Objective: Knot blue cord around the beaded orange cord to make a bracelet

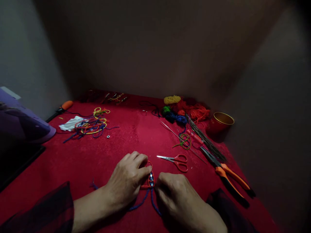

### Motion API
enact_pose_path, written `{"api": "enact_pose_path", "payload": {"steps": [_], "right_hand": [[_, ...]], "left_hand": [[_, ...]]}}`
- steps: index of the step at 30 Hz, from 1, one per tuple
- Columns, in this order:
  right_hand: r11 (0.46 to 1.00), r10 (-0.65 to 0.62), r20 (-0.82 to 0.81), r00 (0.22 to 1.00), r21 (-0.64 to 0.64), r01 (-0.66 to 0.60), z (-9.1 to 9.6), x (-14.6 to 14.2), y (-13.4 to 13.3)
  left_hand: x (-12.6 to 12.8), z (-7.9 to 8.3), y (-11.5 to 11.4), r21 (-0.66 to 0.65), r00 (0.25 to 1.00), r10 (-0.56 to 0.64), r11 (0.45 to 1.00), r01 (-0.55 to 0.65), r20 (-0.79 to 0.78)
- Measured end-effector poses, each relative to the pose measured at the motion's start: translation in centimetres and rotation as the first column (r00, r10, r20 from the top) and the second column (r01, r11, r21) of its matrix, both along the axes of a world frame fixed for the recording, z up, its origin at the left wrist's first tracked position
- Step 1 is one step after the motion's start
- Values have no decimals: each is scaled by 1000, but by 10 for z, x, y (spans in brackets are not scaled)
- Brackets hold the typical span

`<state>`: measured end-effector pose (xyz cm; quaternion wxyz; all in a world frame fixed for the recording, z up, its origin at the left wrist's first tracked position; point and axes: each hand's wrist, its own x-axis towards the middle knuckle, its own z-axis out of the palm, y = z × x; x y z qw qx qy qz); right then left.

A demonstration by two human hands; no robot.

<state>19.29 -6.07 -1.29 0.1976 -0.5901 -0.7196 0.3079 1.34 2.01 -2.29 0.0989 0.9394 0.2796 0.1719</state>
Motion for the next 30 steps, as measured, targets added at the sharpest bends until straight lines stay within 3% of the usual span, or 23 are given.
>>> {"api": "enact_pose_path", "payload": {"steps": [7,10,13,19,26,30], "right_hand": [[1000,-2,27,1000,-21,3,4,1,0],[1000,16,57,998,-25,-14,2,0,-1],[999,24,96,995,-33,-20,2,1,-2],[999,22,205,979,29,-28,13,6,-2],[995,95,392,915,-59,-78,11,-9,-13],[968,2,490,872,218,-125,9,-8,-16]], "left_hand": [[-14,14,-6,-162,966,21,987,22,259],[-13,13,-18,-208,1000,-6,978,8,10],[-10,10,-26,-169,970,-6,985,-37,-245],[-8,11,-32,-169,953,-39,985,-13,-301],[-2,17,-39,-133,905,-71,991,16,-419],[0,18,-38,-148,883,-78,989,10,-462]]}}
